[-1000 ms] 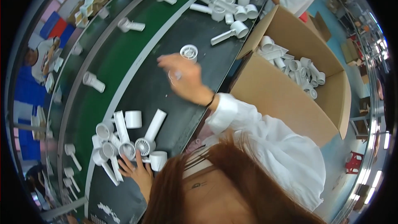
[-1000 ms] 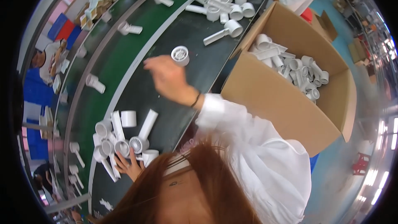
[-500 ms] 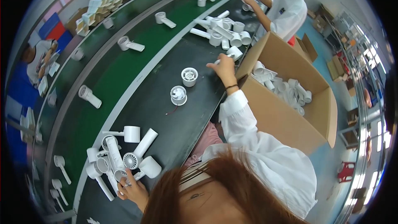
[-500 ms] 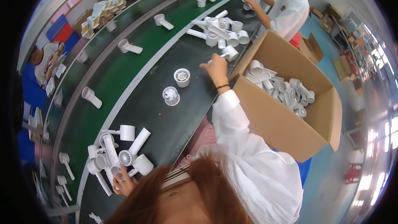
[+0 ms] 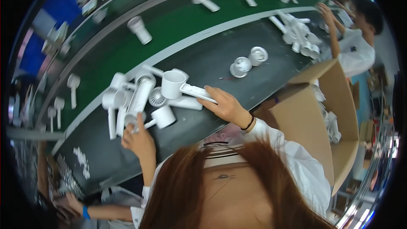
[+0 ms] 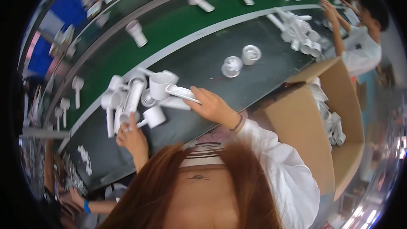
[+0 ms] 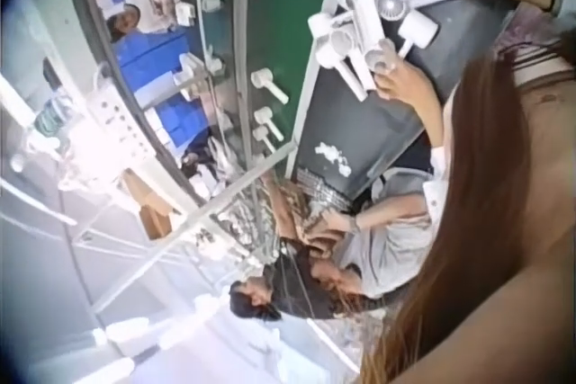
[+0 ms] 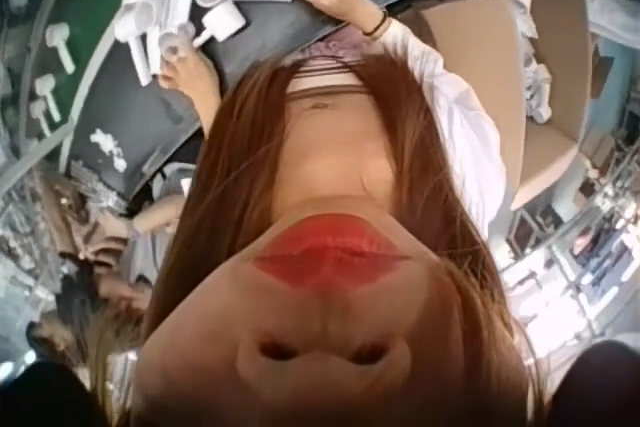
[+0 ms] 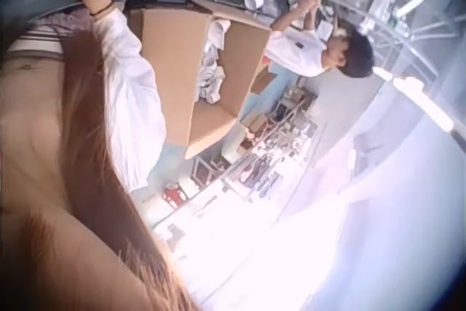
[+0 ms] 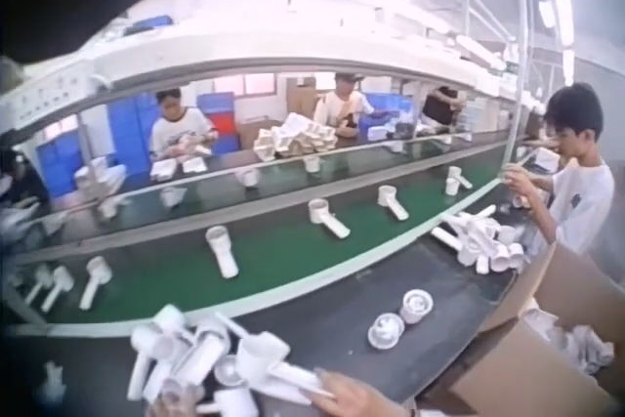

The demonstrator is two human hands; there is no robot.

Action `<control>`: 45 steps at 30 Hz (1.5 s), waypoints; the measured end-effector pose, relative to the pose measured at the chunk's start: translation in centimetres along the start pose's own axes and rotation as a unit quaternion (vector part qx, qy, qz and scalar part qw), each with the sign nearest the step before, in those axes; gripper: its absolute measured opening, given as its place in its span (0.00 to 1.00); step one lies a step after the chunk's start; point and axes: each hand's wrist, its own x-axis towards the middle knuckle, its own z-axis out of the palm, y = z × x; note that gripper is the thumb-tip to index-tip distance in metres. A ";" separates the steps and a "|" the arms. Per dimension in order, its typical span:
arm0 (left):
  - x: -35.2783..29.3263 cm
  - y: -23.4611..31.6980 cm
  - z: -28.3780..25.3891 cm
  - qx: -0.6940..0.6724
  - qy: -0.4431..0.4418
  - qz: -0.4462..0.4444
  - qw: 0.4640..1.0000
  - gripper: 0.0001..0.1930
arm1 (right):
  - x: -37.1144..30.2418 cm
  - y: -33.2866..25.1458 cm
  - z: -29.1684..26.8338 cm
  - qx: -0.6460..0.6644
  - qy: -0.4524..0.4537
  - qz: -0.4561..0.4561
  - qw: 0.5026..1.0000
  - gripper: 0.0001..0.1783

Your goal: The person assembles handheld fans by fitting motor components into plastic fan casings by hand, placing the assembled fans onto a conveyor belt, and retrieving additional fan parts from a crate and a cardboard box onto the table.

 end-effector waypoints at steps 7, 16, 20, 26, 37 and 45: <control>-0.5 -1.0 -2.5 -0.183 -0.005 0.032 0.983 0.35 | 0.6 -0.2 3.0 0.156 -0.127 0.034 0.979 0.42; 3.7 -6.1 -5.8 -0.204 -0.118 0.043 0.971 0.62 | 5.0 2.7 5.7 0.162 -0.265 0.079 0.947 0.72; 5.1 -8.4 -4.2 -0.243 -0.170 0.089 0.951 0.61 | 7.9 3.3 8.2 0.262 -0.299 0.031 0.917 0.64; 4.0 -9.7 -2.7 -0.255 -0.138 0.076 0.954 0.52 | 10.1 -0.2 11.6 0.376 -0.301 0.002 0.876 0.55; -3.0 -17.0 -2.2 -0.282 -0.050 -0.106 0.952 0.54 | 14.2 -8.8 19.4 0.477 -0.312 -0.104 0.815 0.58; -5.5 -20.7 -1.5 -0.243 -0.039 -0.207 0.947 0.61 | 17.9 -12.5 23.2 0.414 -0.338 -0.187 0.824 0.58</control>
